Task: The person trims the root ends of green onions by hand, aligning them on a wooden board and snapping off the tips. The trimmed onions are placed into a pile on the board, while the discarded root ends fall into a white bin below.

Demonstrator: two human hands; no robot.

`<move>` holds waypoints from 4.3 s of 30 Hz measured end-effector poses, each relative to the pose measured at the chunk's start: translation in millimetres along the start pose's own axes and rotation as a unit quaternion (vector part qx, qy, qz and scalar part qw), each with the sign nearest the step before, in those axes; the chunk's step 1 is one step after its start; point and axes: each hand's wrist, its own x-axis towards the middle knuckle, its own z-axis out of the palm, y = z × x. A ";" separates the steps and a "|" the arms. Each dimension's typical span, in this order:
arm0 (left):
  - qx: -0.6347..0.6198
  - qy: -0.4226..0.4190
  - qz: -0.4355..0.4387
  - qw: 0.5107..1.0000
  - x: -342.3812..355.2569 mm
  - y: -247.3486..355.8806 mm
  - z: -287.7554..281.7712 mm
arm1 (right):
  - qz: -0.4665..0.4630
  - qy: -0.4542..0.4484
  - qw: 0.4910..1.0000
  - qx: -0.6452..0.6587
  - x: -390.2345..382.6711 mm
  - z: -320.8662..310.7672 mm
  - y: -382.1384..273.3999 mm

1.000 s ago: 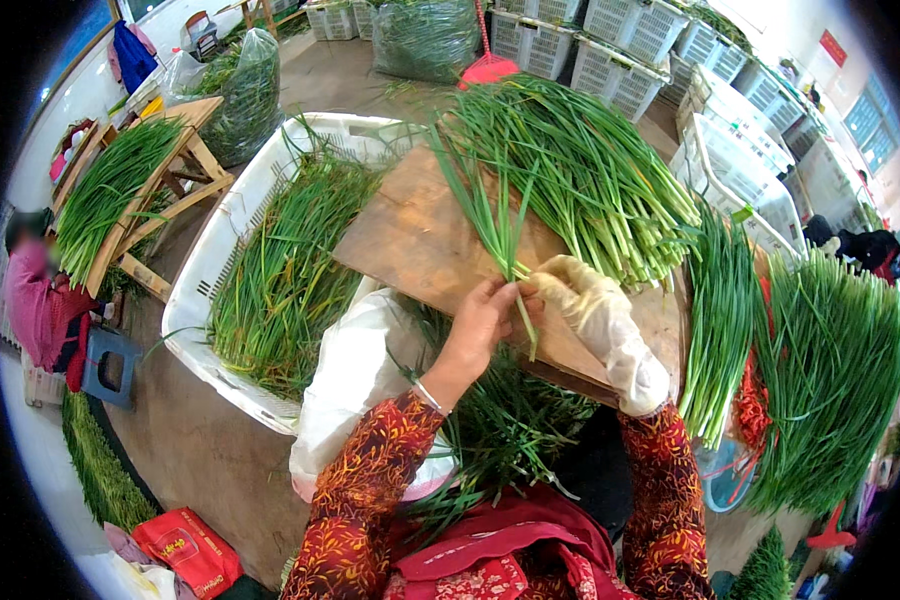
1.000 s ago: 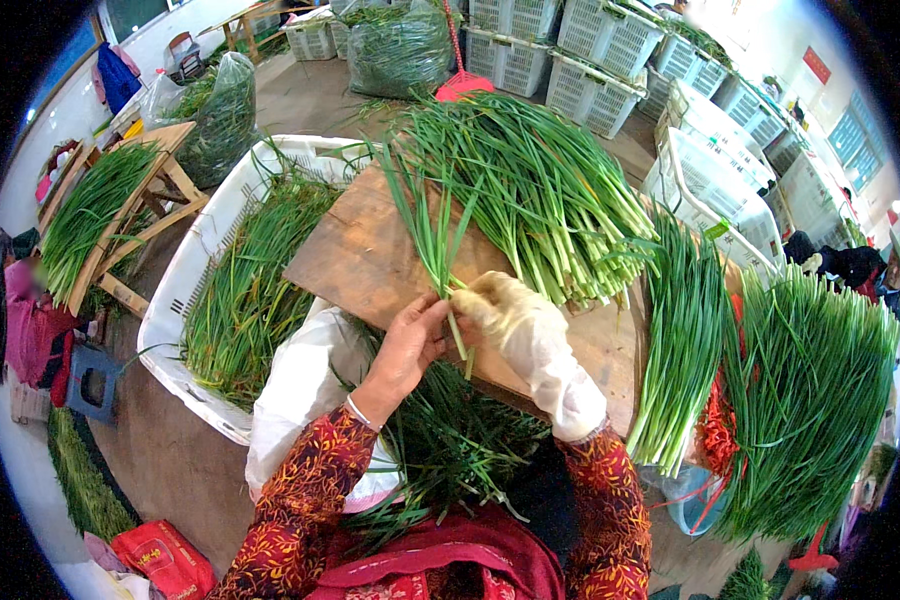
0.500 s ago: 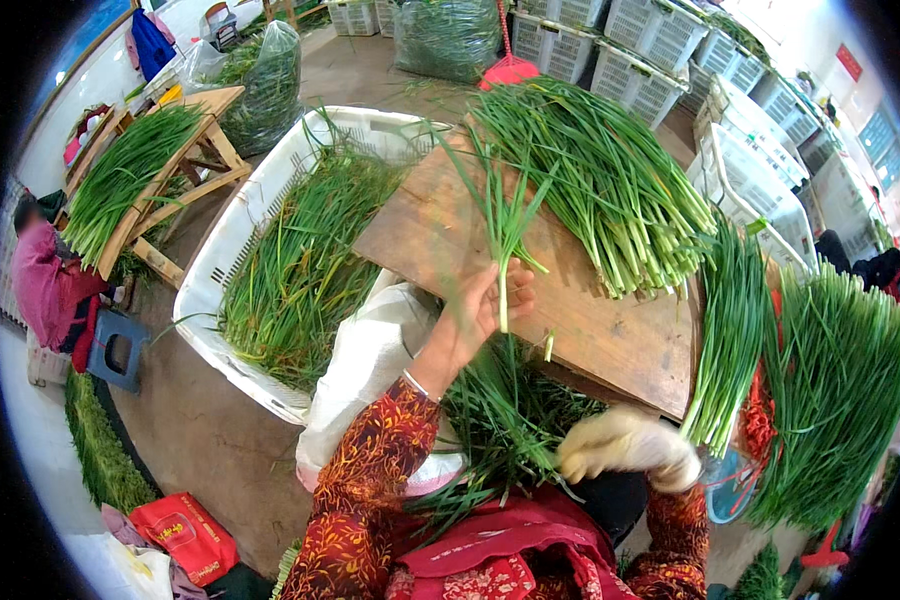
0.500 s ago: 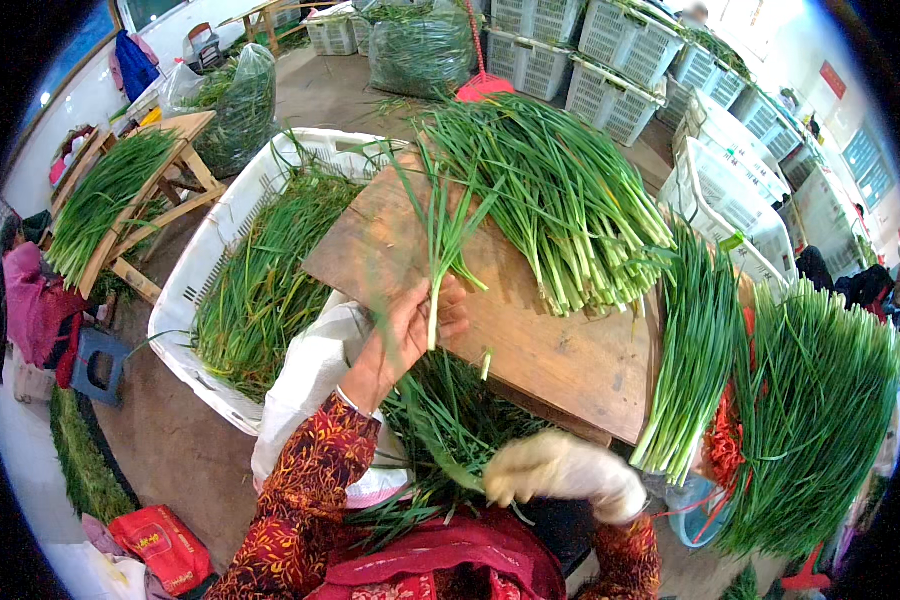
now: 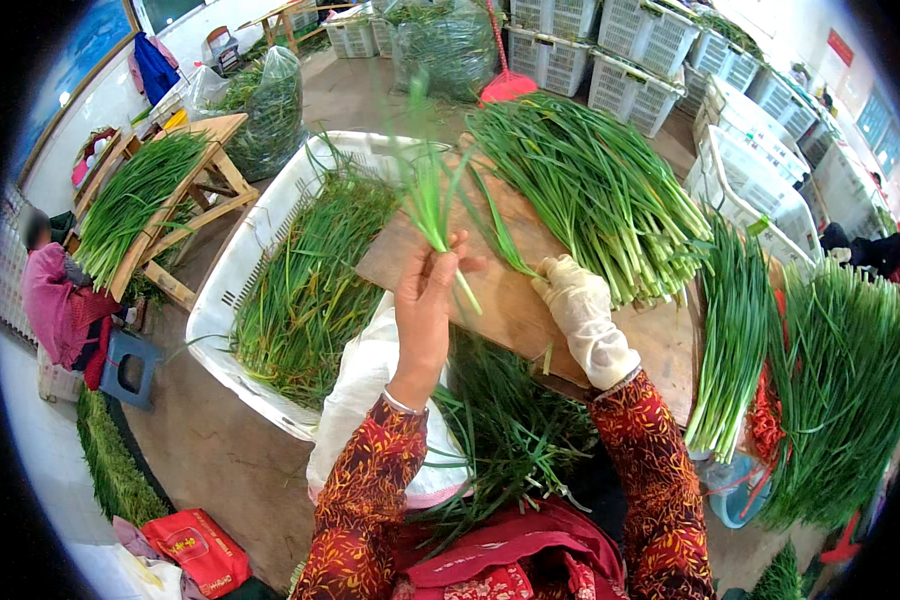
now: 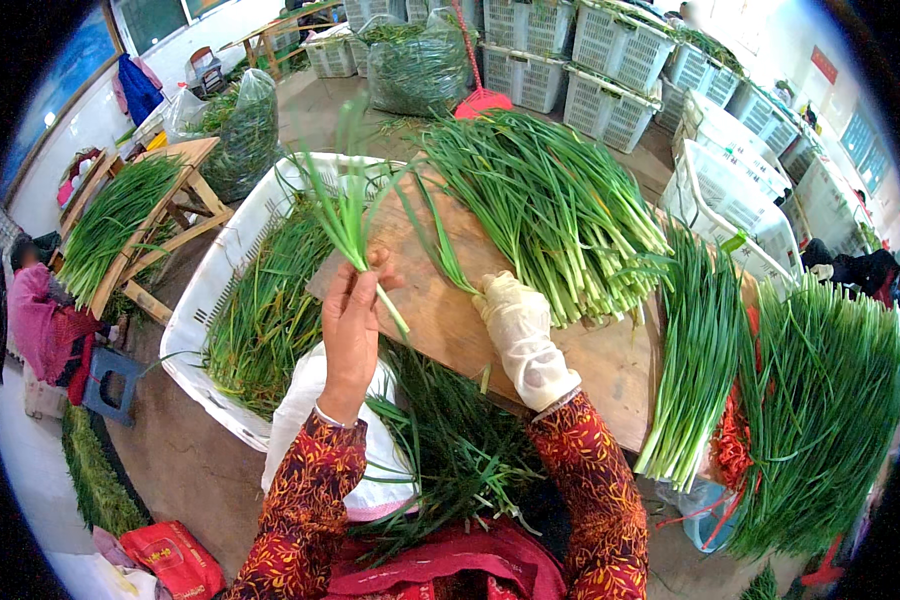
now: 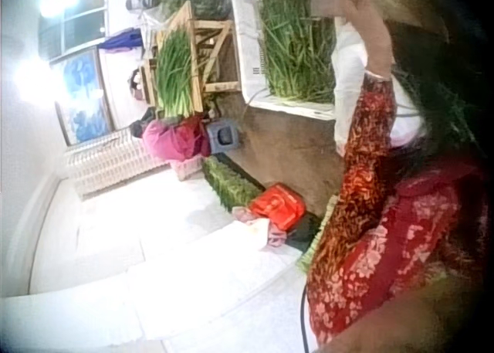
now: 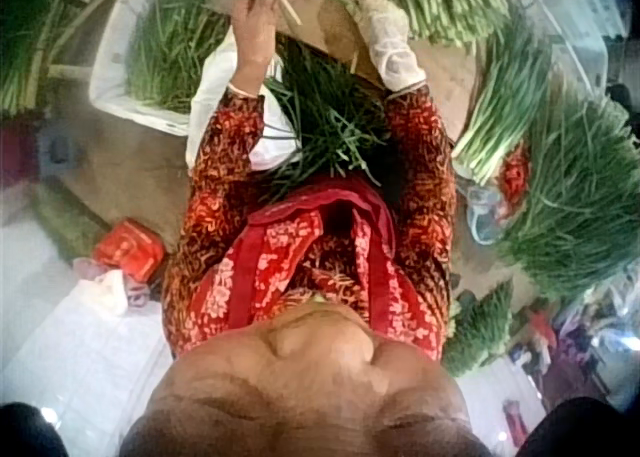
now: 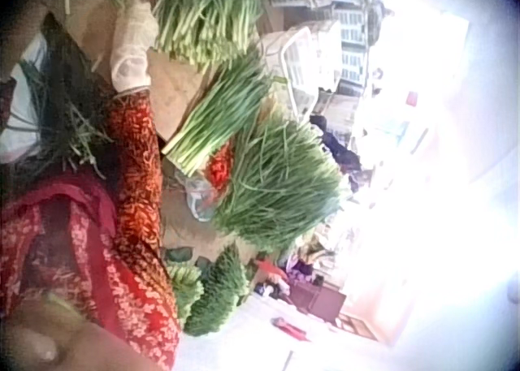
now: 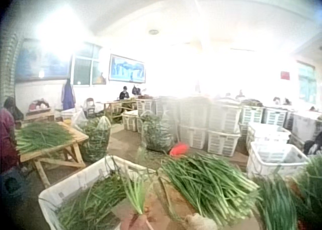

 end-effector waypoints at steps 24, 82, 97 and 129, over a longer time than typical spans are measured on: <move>0.012 -0.003 -0.219 0.976 -18.9 -16.7 0.5 | 0.228 -0.175 0.664 0.690 -82.4 -51.7 -10.0; -0.051 -0.082 -0.315 0.944 -30.9 -60.9 24.0 | 0.165 -0.027 0.872 0.461 -33.7 -24.3 -2.9; 0.095 -0.053 -0.218 0.970 -34.0 -69.6 26.9 | 0.084 0.014 0.898 0.432 -27.0 -35.4 -23.6; 0.081 -0.113 -0.304 0.942 -6.3 -48.3 16.1 | 0.014 0.015 0.826 0.563 -87.7 -63.5 -24.1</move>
